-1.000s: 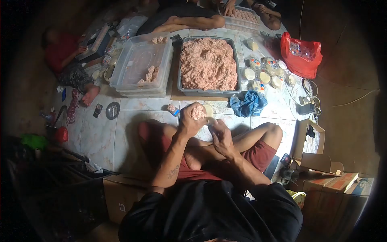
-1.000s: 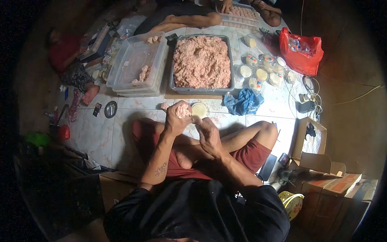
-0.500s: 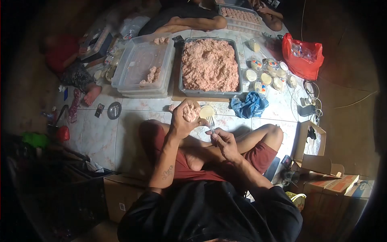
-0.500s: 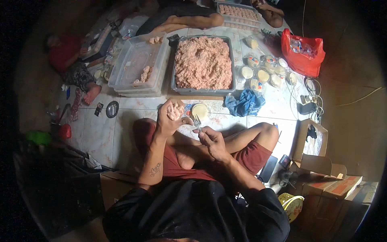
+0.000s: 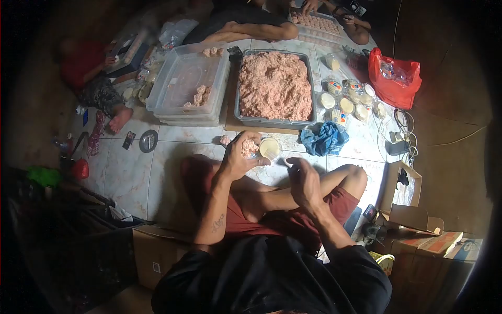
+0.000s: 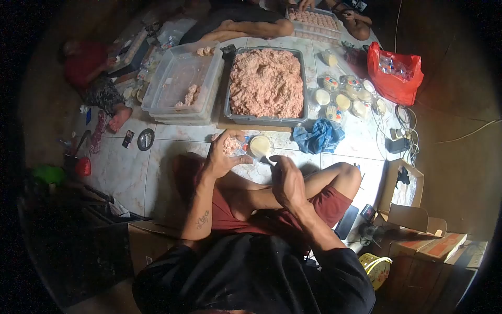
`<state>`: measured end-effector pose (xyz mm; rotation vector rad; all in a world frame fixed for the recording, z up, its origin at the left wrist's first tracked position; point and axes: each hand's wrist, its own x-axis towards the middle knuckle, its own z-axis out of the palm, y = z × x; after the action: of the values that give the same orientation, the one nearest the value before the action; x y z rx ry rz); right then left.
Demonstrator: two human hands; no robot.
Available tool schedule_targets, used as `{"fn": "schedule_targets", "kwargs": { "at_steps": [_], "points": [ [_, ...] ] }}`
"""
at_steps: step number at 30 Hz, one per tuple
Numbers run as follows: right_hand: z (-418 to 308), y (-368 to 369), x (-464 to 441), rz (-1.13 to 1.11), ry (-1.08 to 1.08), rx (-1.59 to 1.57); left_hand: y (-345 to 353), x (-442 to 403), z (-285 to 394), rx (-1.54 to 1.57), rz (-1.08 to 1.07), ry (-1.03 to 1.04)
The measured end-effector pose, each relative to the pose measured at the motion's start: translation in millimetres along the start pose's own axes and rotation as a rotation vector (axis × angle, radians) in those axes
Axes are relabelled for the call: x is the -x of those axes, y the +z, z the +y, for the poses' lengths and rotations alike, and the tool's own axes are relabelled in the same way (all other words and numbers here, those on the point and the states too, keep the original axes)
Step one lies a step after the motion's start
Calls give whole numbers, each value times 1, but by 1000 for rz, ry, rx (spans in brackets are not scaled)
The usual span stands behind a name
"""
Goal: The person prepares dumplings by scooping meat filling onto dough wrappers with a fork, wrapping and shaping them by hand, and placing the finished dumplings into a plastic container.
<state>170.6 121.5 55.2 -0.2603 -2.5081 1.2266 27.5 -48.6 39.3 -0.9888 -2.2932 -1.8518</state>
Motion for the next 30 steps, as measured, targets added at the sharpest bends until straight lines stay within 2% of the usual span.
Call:
{"fn": "schedule_targets", "kwargs": {
  "at_steps": [1,3,4,5,7,8,9,11,12,13,14,15,17,19,20,21,22,23,24,25,27,28,29,30],
  "points": [
    [-13,-12,-4,-2,-56,-12,1,2,-5,9,1,-8],
    [-14,-12,-5,-28,-151,39,10,7,-22,41,-275,-257],
    [-6,-5,-7,-10,-231,39,16,9,-28,-112,-252,-195],
    [-4,-8,-7,-12,-228,43,21,13,-34,-107,-253,-197],
    [-5,-18,-14,-100,-88,131,18,6,-13,-384,-174,-212],
    [-10,-27,-17,-115,-100,141,8,7,-6,-160,-149,-147],
    [-15,-34,-17,-103,-117,67,0,9,-6,-164,-147,-153],
    [-23,-34,-13,-49,53,-147,-6,11,-7,71,-287,-177],
    [-19,-28,-12,-53,37,-133,-5,10,6,-100,-243,-164],
    [-19,-22,-11,-60,25,-120,3,9,8,-96,-248,-166],
    [-19,-16,-13,-187,-2,-58,10,5,10,-167,-244,-193],
    [-19,-17,-15,-221,-39,-77,13,0,11,-241,-238,-217],
    [-22,-28,-17,-152,-72,-65,11,1,-3,-255,-204,-178],
    [-34,-35,-16,-106,117,-150,13,11,-21,-311,-145,-184],
    [-36,-39,-17,-92,136,-153,13,10,-29,-105,-200,-221],
    [-36,-42,-18,-77,152,-157,7,10,-27,-103,-202,-219],
    [-31,-37,-15,-76,150,-156,-1,7,-19,4,-244,-158],
    [-22,-27,-12,6,134,-304,-8,4,-10,109,-283,-96],
    [-20,-21,-11,90,118,-452,-9,0,4,55,-253,-73],
    [-20,-25,-9,-28,66,-190,-5,2,-3,54,-257,-74],
    [-17,-14,-10,-207,13,-138,9,10,-20,-175,-293,-99],
    [-20,-16,-11,-156,-9,-113,12,8,-24,-293,-304,-102],
    [-23,-20,-15,-155,-16,-112,10,7,-29,-295,-298,-97],
    [-23,-23,-14,-102,37,-216,1,3,-8,-149,-304,-153]
  ]
}}
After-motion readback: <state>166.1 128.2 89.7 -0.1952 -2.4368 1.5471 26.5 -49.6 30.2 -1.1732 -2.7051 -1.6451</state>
